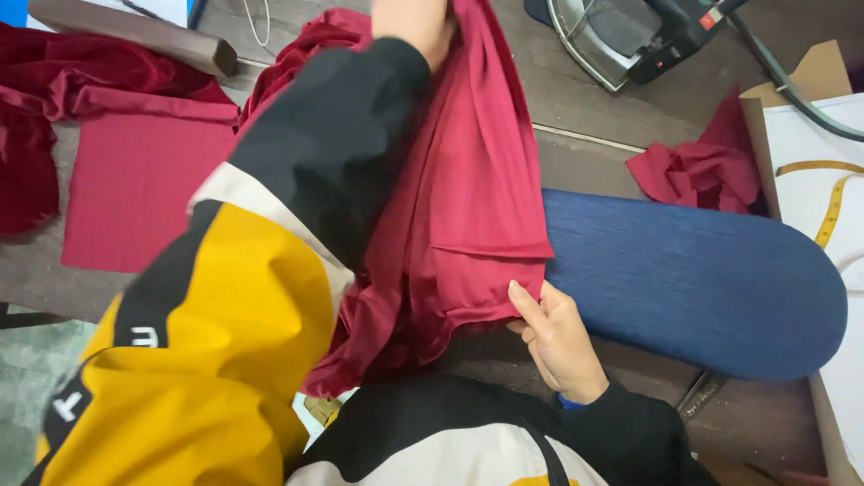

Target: Ironing and pressing red fabric pieces on a specialized ironing board using a steam iron

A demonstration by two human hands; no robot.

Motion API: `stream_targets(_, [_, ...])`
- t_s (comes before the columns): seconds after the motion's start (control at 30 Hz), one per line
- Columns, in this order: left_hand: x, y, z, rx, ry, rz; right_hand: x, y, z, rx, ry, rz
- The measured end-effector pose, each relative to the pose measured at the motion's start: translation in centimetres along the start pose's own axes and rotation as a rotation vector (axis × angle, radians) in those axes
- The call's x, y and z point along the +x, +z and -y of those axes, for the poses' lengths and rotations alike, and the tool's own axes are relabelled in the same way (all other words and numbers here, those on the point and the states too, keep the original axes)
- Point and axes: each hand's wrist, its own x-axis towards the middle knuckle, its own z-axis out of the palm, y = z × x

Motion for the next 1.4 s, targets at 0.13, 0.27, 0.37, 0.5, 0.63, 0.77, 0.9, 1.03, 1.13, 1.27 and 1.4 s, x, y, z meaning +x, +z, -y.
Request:
stream_targets(0.13, [-3.5, 2.8, 2.8, 0.060, 0.001, 0.008, 0.0, -0.8, 0.0, -0.110, -0.097, 0.063])
stream_targets(0.27, [-12.1, -1.2, 4.3, -0.299, 0.012, 0.133, -0.6, -1.6, 0.5, -0.437, -0.022, 0.212])
stream_targets(0.37, [-18.6, -6.2, 2.7, -0.451, -0.212, 0.355, -0.3, -2.1, 1.5, -0.685, -0.006, 0.360])
stream_targets(0.5, [-23.7, -10.7, -0.8, -0.559, -0.567, 0.597, 1.7, -4.8, 5.6, -0.732, -0.148, 0.323])
stream_targets(0.63, [-26.2, -7.4, 0.7, -0.559, -0.638, 0.333, 6.9, -4.3, 10.1, -1.217, -0.587, -0.006])
stream_targets(0.77, [-26.5, -5.8, 1.6, -0.400, -0.575, 0.134, 11.9, -3.0, 9.3, -1.304, -0.436, 0.137])
stream_targets(0.9, [-26.0, -4.9, 2.4, -0.189, -0.432, 0.067, 15.2, -3.6, 7.4, -0.914, -0.327, 0.236])
stream_targets(1.03, [-24.3, -7.0, 3.5, -0.074, -0.417, 0.110, 16.9, -4.0, 6.9, -0.762, -0.362, 0.251])
stream_targets(1.13, [-22.9, -10.1, 5.0, -0.103, -0.338, -0.072, 16.8, -4.2, 6.9, -0.577, -0.417, 0.167])
stream_targets(1.27, [-20.9, -12.4, 7.1, -0.042, -0.285, -0.189, 15.9, -3.5, 7.7, -0.465, -0.471, 0.150])
stream_targets(1.4, [-20.0, -9.5, 8.1, -0.055, -0.403, 0.019, 15.5, -3.2, 7.8, -0.551, -0.451, 0.198])
